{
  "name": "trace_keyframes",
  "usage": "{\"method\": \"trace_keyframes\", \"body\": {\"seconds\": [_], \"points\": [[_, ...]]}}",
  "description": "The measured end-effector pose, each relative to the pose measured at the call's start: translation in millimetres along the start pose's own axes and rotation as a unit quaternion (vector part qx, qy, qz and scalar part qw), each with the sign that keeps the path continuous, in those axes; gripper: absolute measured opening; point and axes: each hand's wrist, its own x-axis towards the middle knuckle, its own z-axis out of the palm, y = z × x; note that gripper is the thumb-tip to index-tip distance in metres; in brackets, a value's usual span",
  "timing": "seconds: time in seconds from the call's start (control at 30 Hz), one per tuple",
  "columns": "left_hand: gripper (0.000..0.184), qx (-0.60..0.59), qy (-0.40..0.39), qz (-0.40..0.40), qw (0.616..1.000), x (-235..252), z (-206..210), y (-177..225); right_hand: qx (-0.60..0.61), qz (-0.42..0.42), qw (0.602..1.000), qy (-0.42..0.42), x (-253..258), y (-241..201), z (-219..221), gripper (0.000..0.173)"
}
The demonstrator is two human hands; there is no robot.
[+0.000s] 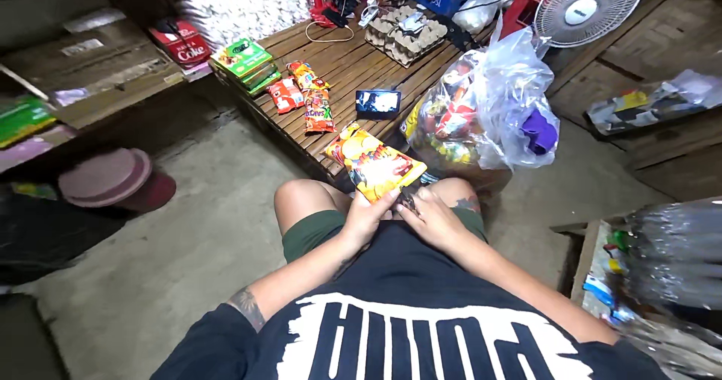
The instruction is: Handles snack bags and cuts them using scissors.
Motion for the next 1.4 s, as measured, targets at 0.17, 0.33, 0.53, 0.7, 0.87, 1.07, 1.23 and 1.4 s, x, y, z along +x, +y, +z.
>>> {"method": "trace_keyframes", "body": {"seconds": [0.17,0.33,0.53,0.7,0.87,1.07,1.23,1.4], "points": [[0.052,0.025,0.007,0.036,0.999,-1,-1,-4,-0.012,0.054,0.996,-0.071,-6,-7,-7,0.055],[0.047,0.023,-0.002,0.045,0.999,1,-1,-7,0.048,0.029,0.998,-0.034,-7,0,-5,0.046],[0.043,0.024,-0.012,0.047,0.999,0,1,-8,0.108,0.017,0.994,-0.016,-7,6,0,0.043],[0.041,0.020,-0.009,0.042,0.999,-1,2,-6,0.097,0.014,0.995,-0.013,-8,7,0,0.043],[0.040,0.015,-0.018,0.034,0.999,-1,3,-6,0.167,0.038,0.984,-0.053,-5,6,-4,0.035],[0.036,0.029,-0.030,0.028,0.999,0,1,-7,0.286,0.076,0.950,-0.100,-2,9,-2,0.024],[0.035,0.022,-0.042,0.026,0.999,0,2,-6,0.314,0.072,0.937,-0.135,-2,9,-6,0.021],[0.032,0.031,-0.052,0.016,0.998,0,3,-3,0.332,0.087,0.926,-0.156,-3,6,-13,0.016]]}}
